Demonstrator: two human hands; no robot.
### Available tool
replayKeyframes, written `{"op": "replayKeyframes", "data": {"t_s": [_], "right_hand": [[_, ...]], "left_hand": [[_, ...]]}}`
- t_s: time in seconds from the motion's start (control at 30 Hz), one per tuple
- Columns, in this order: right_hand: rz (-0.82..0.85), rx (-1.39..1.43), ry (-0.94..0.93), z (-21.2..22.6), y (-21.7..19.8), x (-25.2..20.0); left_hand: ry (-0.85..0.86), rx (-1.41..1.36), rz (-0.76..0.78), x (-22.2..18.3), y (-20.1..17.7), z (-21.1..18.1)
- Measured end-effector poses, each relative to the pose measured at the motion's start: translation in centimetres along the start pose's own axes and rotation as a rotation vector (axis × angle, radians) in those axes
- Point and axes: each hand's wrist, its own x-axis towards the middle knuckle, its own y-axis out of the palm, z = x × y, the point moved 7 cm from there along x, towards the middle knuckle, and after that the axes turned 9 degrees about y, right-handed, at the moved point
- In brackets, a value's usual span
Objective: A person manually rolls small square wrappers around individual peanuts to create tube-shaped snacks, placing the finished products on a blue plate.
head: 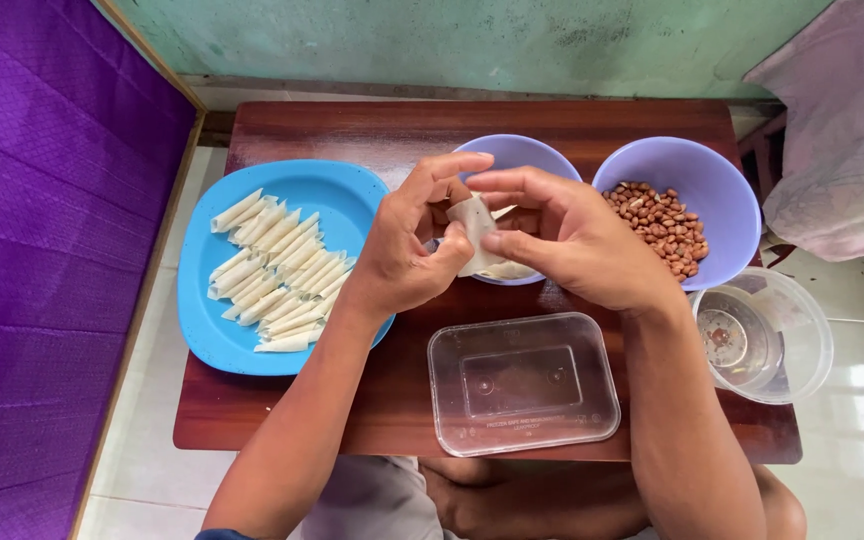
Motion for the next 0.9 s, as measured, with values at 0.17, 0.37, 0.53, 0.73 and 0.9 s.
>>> {"op": "replayKeyframes", "data": {"t_s": [0.17, 0.37, 0.53, 0.73, 0.9], "right_hand": [[-0.078, -0.030, -0.006, -0.5, -0.8, 0.3], [-0.131, -0.054, -0.017, 0.8, -1.5, -1.0], [-0.210, -0.237, 0.016, 3.5, -0.8, -5.9], [-0.381, -0.738, -0.277, 2.8, 4.1, -13.0], [-0.294, -0.981, -0.356, -5.8, 4.9, -15.9]], "left_hand": [[0.008, 0.039, 0.004, 0.0, -0.2, 0.3], [0.044, -0.033, 0.018, 0.3, -0.5, 0.4], [0.136, 0.028, -0.003, 0.5, -1.0, -0.7], [0.243, 0.152, -0.057, -2.7, 0.7, -5.4], [0.315, 0.294, 0.015, -8.1, 2.8, -7.3]]}}
